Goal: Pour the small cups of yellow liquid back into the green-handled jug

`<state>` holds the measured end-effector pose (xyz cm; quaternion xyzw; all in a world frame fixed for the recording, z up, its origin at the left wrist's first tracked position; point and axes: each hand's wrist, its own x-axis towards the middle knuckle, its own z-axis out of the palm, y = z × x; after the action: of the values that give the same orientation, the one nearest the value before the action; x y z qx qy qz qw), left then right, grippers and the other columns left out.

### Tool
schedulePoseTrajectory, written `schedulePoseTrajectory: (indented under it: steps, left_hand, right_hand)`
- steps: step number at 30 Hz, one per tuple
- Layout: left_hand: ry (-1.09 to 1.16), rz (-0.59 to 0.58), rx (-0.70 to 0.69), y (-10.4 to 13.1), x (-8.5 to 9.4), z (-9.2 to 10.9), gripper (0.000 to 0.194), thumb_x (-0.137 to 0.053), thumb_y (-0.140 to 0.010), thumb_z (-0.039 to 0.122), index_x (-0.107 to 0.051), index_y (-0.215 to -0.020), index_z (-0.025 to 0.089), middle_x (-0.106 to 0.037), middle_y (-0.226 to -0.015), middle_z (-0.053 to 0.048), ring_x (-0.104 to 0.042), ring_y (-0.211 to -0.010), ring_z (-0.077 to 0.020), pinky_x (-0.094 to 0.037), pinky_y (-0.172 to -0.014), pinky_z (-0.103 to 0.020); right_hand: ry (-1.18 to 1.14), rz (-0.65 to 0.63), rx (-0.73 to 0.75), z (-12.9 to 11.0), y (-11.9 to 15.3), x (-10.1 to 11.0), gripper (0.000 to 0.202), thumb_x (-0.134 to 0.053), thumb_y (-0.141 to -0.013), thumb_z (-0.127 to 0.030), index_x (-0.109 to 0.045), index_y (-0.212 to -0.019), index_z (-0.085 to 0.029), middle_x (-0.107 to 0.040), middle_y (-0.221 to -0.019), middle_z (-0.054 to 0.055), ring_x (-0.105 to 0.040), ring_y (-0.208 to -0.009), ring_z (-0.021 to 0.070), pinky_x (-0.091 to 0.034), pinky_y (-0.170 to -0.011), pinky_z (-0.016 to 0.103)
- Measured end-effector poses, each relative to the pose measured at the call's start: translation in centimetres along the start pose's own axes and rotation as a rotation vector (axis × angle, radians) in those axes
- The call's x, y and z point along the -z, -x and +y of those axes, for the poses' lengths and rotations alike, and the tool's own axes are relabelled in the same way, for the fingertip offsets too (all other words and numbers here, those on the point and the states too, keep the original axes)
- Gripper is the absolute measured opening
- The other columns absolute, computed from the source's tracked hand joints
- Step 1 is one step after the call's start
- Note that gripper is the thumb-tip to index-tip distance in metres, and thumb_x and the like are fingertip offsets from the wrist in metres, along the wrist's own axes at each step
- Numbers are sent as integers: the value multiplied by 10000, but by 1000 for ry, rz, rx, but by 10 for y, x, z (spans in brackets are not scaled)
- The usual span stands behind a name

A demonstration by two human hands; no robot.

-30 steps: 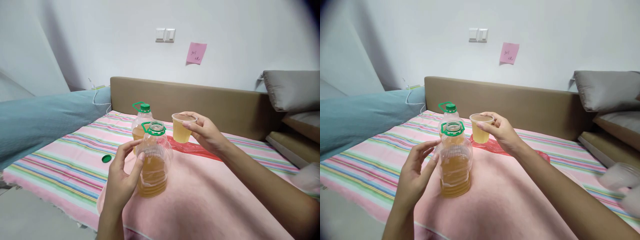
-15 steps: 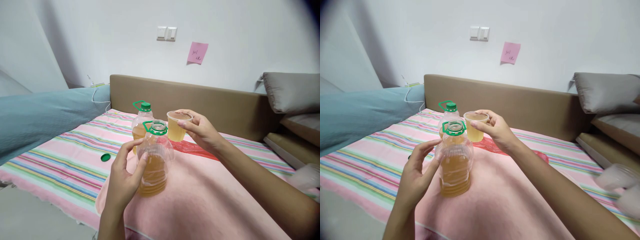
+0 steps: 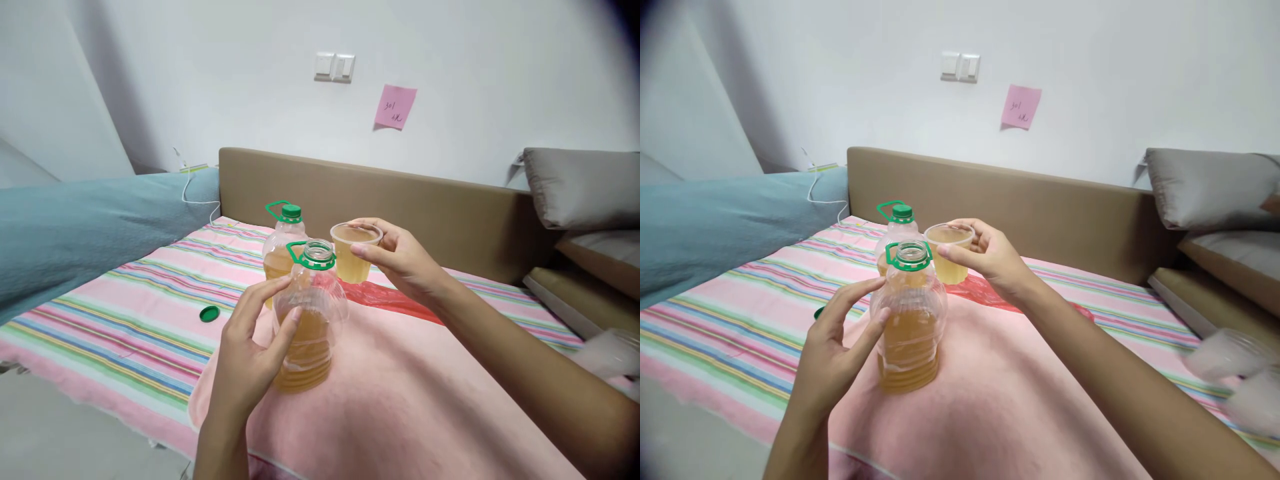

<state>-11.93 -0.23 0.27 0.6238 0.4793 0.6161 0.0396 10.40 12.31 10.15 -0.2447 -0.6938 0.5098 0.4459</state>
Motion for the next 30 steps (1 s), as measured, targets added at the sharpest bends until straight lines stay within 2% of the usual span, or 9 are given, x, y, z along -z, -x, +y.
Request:
schedulePoseTrajectory:
  steps: [17,30]
  left_hand:
    - [-4,-7,-24,0,0,0,309,-735,-1026,289,-715,-1333,313,-732,-1375,-3,-661,-1331,-206,-517,-1161,-361]
    - [-19,-15,-25,-2,0,1,298,-726,-1026,303,-714,-1323,290,-740,-1360,5,-673,-1309,-179,-510,-1158,-313]
  right_hand:
    - [82,-19,-5,-3,0,5,554,-1012,-738,-460,-735,-1170,-253,-803,-1265,75,-755,-1125,269,-605,-961,432]
    - [170,-55,-27,-18,-5,7,557,-1008,-735,-469,-734,-1173,-262,-778,-1275,76,-731,-1151,275,-599,-970,440]
